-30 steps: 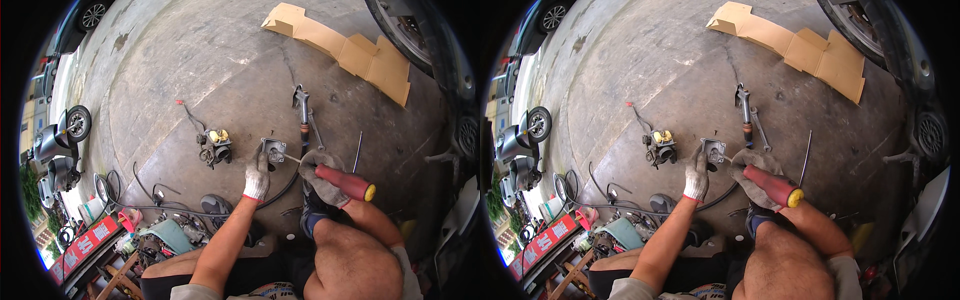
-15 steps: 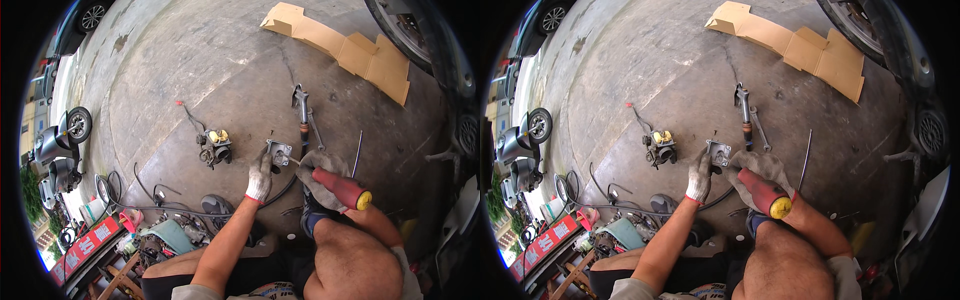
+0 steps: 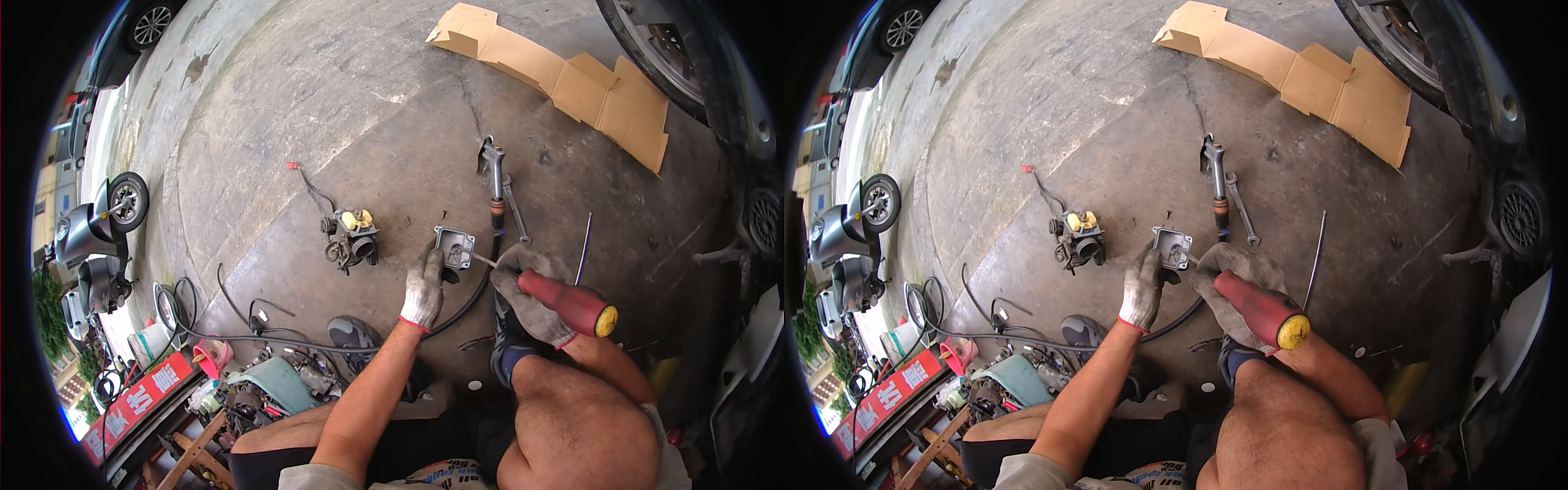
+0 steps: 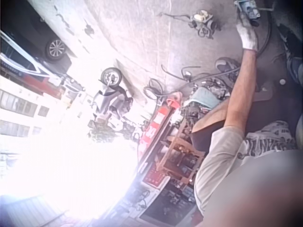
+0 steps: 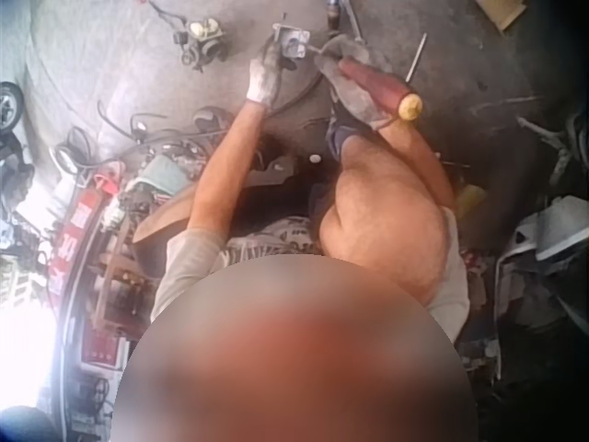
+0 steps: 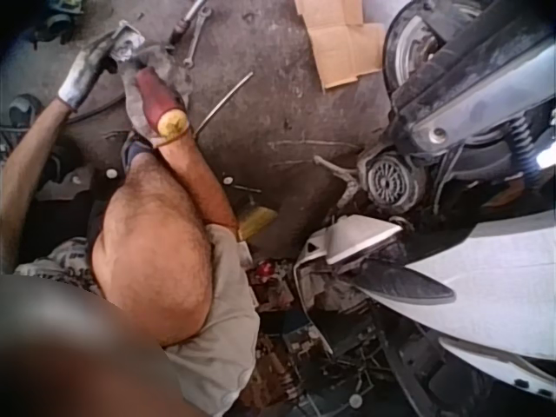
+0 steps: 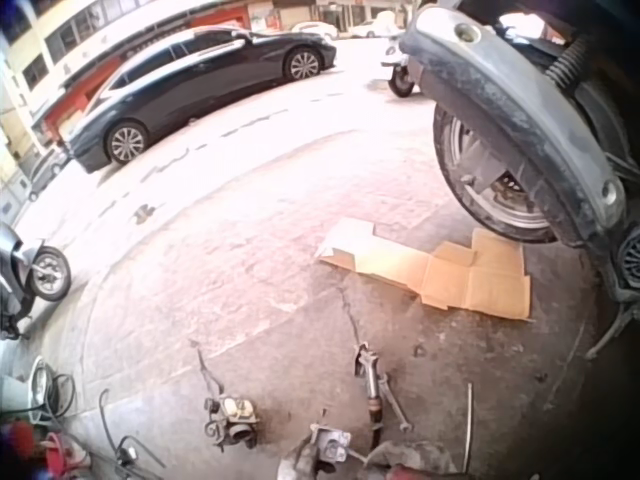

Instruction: Disassemble a motorcycle carburetor using a screwdriver to remove the bowl and inspect the internal components.

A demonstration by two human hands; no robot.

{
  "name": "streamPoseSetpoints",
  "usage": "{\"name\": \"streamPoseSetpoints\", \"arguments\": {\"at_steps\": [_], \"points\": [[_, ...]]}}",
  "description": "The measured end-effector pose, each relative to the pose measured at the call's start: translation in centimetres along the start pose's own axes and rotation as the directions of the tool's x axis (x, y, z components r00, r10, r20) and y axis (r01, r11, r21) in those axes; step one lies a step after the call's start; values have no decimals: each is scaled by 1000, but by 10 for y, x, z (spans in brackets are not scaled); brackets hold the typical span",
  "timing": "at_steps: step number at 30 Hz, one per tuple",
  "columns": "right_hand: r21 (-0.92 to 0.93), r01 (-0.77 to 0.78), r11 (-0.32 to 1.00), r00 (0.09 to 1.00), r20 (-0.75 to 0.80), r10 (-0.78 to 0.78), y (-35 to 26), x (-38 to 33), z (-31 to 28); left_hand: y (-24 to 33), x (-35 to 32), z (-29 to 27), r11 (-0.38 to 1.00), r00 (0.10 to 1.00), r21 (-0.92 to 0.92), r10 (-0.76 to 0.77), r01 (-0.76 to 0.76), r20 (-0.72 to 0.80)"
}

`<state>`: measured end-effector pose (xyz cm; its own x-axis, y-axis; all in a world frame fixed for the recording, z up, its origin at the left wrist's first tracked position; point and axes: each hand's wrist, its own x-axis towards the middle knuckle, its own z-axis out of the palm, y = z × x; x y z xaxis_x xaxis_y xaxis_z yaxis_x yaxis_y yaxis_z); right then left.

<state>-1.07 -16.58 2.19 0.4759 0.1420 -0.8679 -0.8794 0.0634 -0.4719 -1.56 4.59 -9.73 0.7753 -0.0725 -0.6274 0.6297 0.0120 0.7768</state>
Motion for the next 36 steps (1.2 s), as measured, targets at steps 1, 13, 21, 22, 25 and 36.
{"name": "streamPoseSetpoints", "arguments": {"at_steps": [1, 13, 21, 22, 25, 36], "points": [[-90, -8, 996, 995, -97, -1, -4, 2, 6, 0, -1, -4, 1000, 1000, -26, -14, 14, -7], [-589, 625, 512, 726, 198, -658, -8, 18, -24, 0, 0, 2, 957, 999, 289, -6, -8, 47], [52, 93, 994, 994, -68, -89, 6, 9, -11, -8, 7, 3, 760, 944, 582, 328, -289, 40], [2, 114, 993, 988, -104, -114, 10, 8, -13, -1, 6, 8, 764, 944, 576, 326, -292, 47], [33, 3, 999, 985, -174, 3, 2, 3, -17, 13, 2, 9, 896, 993, 429, 113, -116, 34], [-57, 113, 992, 993, -37, -115, -4, -11, -11, -3, 4, 5, 960, 992, 251, 113, -122, 48]]}}
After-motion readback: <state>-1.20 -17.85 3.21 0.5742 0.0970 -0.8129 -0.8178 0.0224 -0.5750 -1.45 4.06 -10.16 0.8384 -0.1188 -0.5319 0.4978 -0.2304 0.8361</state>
